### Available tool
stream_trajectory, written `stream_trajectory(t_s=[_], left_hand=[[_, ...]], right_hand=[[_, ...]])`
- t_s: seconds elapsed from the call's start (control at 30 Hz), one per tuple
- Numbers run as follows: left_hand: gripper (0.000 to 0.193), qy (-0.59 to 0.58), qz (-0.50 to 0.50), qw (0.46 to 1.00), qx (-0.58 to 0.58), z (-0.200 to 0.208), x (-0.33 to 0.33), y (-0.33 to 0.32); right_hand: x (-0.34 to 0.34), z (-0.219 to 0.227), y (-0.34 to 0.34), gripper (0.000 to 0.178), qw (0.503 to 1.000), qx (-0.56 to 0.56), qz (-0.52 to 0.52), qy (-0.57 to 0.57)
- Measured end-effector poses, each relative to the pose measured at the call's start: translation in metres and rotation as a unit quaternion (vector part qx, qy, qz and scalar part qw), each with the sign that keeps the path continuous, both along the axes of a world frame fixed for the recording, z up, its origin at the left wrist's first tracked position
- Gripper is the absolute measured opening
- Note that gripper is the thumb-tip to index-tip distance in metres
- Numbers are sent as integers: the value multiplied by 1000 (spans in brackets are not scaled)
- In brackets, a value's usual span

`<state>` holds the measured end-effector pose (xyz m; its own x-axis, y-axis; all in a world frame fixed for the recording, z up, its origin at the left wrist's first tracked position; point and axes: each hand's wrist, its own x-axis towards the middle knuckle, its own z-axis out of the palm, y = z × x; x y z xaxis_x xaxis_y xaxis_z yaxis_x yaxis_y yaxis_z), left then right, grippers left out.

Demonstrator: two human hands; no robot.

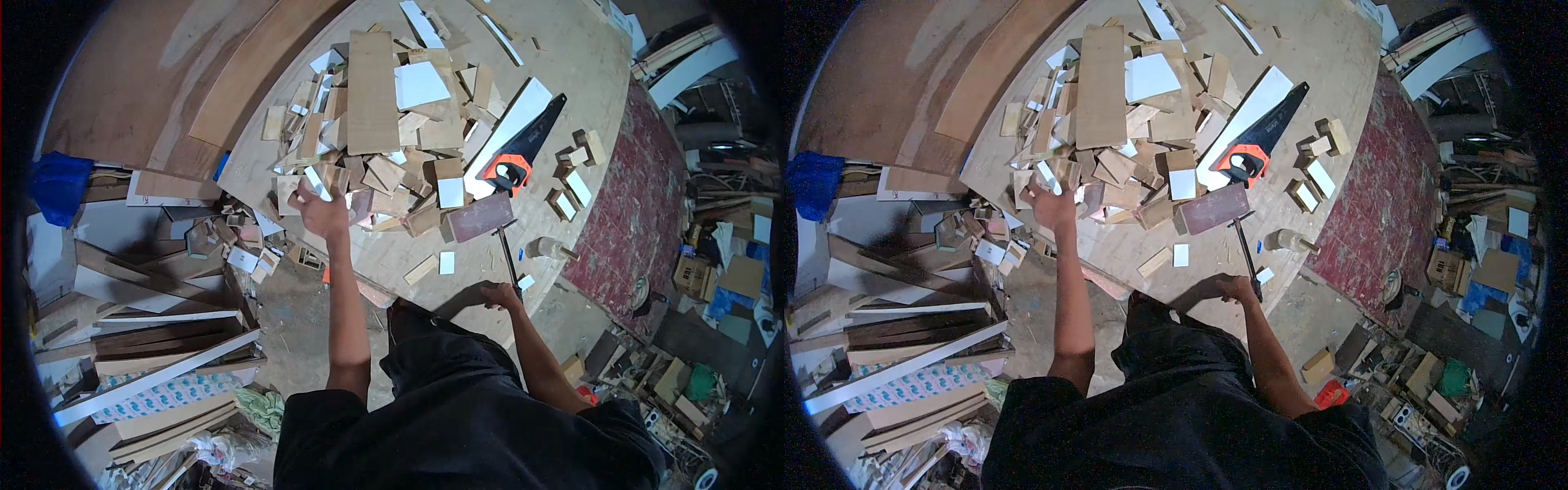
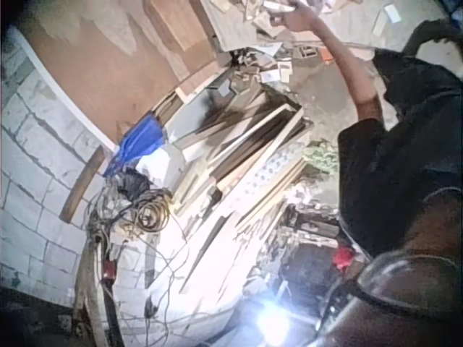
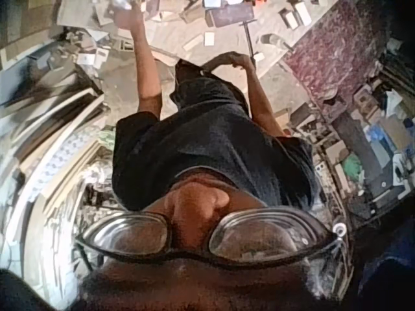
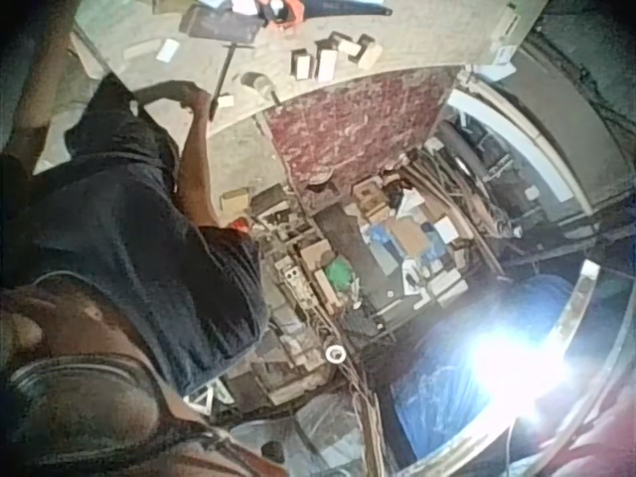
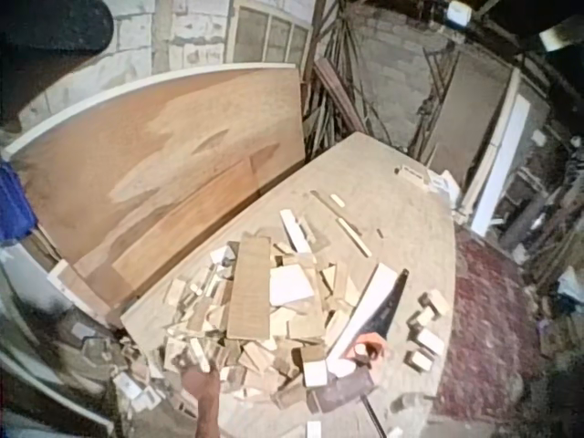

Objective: Measure, mark, and glue small wooden blocks together on a workshop bench.

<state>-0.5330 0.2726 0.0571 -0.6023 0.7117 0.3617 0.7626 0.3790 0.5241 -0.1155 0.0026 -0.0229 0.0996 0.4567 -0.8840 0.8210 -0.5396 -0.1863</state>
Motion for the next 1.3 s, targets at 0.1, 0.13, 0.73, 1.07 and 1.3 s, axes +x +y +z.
stream_trajectory(t_s=[0.1, 0.13, 0.73, 1.07, 1.3], left_hand=[[49, -56, -119, 987, -97, 4, 21, 4], [54, -48, -153, 975, -155, 2, 34, 7], [32, -280, -152, 930, -184, -39, 19, -21], [19, -761, -50, 645, -42, -41, -16, -52], [24, -742, -20, 670, -8, -26, -25, -53]], right_hand=[[-23, 17, 20, 56, 996, -54, -62, -29], [-28, 23, 21, 55, 996, -48, -74, -17], [-37, 32, 3, 55, 985, 110, -135, -17], [-119, 68, 84, 43, 970, 137, -108, 169], [-213, 81, 174, 54, 864, 480, 27, 153]])
